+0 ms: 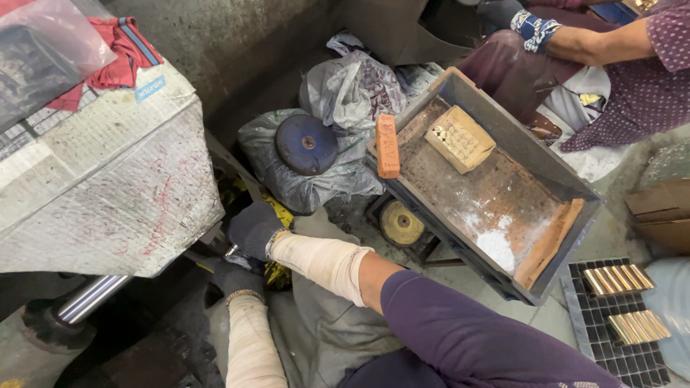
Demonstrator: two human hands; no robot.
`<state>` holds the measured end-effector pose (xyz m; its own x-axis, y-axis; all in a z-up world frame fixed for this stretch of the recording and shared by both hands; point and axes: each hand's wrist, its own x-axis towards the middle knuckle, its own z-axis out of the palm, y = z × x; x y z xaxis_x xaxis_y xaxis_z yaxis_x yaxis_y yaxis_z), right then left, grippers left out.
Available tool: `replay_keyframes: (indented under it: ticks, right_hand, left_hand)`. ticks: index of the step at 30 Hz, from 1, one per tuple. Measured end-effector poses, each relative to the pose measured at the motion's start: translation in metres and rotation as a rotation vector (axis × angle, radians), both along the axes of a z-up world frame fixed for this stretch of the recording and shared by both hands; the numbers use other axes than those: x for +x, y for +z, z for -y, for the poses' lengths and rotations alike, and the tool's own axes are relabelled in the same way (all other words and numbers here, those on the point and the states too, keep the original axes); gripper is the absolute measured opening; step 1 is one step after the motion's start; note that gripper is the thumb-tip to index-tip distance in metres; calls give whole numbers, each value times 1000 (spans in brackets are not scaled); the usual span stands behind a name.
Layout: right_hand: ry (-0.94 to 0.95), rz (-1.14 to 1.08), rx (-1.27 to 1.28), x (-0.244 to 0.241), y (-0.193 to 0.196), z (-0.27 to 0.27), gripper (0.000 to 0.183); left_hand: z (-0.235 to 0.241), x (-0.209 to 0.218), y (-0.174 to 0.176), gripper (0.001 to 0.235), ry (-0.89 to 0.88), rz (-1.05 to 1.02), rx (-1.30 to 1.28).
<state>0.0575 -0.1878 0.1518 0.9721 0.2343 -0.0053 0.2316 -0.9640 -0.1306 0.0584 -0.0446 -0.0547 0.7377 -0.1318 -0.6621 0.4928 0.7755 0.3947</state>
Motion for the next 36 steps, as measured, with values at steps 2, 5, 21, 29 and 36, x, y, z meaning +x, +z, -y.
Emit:
replay_keyframes:
  ticks: [2, 5, 21, 29, 36]
  right_hand:
    - [10, -15, -23, 1, -1, -2, 14]
    - [21, 11, -6, 2, -3, -2, 13]
    - [1, 18, 9, 1, -5, -3, 13]
    - [2, 55, 21, -2, -3, 3, 12]
    - [25, 88, 1, 0, -4, 1, 13]
  left_hand:
    - [-2, -2, 4, 55, 2, 13, -3]
    - [-1, -1, 9, 56, -11, 97, -81]
    - [-4, 13, -27, 62, -106, 108, -97]
    - [8, 1, 15, 52, 34, -48, 23]
    - [12, -6, 31, 55, 46, 7, 85]
